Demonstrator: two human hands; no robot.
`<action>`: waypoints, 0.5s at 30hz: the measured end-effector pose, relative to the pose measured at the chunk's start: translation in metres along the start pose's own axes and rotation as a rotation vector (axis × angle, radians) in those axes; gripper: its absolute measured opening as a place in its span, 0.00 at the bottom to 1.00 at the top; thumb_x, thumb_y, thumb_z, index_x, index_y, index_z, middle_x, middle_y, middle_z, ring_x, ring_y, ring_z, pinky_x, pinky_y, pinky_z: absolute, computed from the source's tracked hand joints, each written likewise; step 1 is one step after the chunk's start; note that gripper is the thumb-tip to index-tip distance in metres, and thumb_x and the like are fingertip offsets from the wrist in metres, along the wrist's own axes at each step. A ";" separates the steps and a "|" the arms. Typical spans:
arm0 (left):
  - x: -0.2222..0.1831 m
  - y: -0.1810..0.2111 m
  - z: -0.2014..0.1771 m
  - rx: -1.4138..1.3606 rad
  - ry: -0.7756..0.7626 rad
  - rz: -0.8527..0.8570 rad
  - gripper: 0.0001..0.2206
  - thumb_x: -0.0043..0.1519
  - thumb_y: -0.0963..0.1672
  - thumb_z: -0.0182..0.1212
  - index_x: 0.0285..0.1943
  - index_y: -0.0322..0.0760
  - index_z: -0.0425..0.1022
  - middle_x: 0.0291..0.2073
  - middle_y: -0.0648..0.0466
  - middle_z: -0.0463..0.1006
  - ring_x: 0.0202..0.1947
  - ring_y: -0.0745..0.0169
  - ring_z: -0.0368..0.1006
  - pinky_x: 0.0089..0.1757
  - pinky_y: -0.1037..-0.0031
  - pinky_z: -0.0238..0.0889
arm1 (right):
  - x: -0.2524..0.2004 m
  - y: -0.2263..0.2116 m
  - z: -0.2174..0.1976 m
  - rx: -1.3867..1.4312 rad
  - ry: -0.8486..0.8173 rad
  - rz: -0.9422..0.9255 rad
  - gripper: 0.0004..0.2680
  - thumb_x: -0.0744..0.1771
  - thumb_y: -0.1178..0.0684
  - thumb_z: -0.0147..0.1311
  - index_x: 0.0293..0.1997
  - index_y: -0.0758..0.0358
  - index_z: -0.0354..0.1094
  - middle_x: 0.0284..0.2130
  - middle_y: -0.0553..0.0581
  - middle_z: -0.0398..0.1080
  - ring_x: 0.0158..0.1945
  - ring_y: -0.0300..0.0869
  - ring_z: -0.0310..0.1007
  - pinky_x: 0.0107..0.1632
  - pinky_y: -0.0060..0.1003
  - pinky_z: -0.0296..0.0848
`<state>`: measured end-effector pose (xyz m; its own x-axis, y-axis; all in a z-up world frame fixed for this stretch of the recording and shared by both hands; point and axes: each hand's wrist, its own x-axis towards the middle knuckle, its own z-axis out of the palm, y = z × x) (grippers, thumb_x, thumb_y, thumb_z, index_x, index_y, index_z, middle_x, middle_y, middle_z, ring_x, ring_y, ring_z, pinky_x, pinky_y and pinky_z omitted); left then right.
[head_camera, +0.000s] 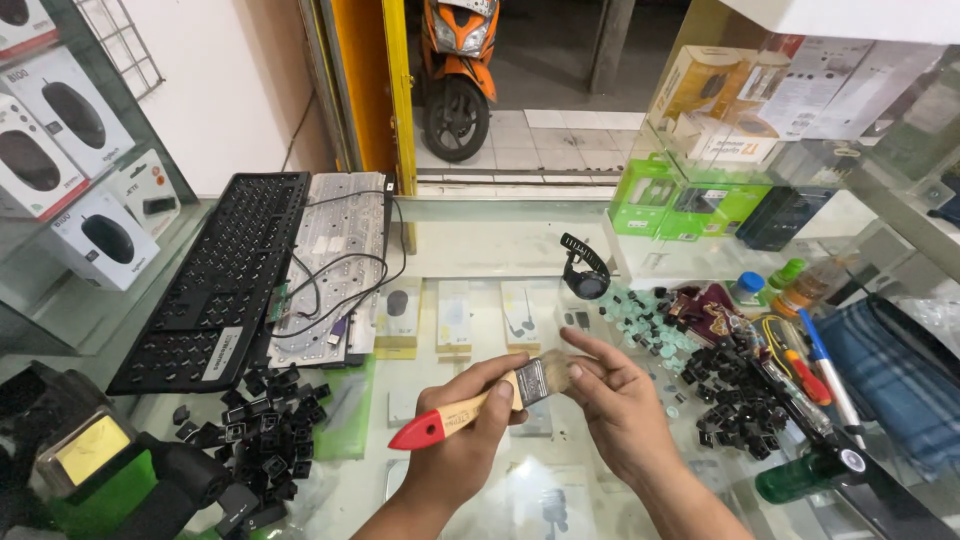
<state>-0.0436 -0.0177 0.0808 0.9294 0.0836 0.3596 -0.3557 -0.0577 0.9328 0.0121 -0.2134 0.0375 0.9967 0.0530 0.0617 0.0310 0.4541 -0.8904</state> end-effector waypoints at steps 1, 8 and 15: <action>0.001 0.001 0.001 -0.112 -0.018 -0.123 0.17 0.63 0.45 0.55 0.56 0.34 0.83 0.49 0.49 0.88 0.32 0.61 0.85 0.37 0.77 0.86 | -0.001 -0.005 0.002 0.006 -0.035 -0.001 0.22 0.64 0.66 0.57 0.68 0.73 0.64 0.42 0.66 0.80 0.46 0.48 0.79 0.59 0.45 0.74; 0.009 0.001 -0.010 -0.109 -0.017 -0.157 0.16 0.62 0.45 0.55 0.53 0.35 0.85 0.47 0.47 0.88 0.40 0.60 0.85 0.37 0.73 0.88 | -0.007 -0.012 0.009 -0.191 -0.130 -0.070 0.28 0.63 0.69 0.58 0.74 0.70 0.57 0.44 0.67 0.80 0.49 0.47 0.78 0.59 0.42 0.74; 0.012 0.000 -0.014 -0.023 -0.074 -0.203 0.15 0.63 0.46 0.56 0.52 0.39 0.86 0.43 0.51 0.88 0.36 0.62 0.84 0.36 0.76 0.83 | -0.004 -0.009 0.006 -0.210 -0.109 -0.054 0.31 0.63 0.67 0.59 0.77 0.69 0.51 0.45 0.65 0.80 0.49 0.45 0.78 0.58 0.42 0.75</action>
<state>-0.0338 -0.0023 0.0857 0.9866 0.0180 0.1622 -0.1617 -0.0239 0.9865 0.0079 -0.2125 0.0476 0.9795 0.1345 0.1499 0.1103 0.2646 -0.9580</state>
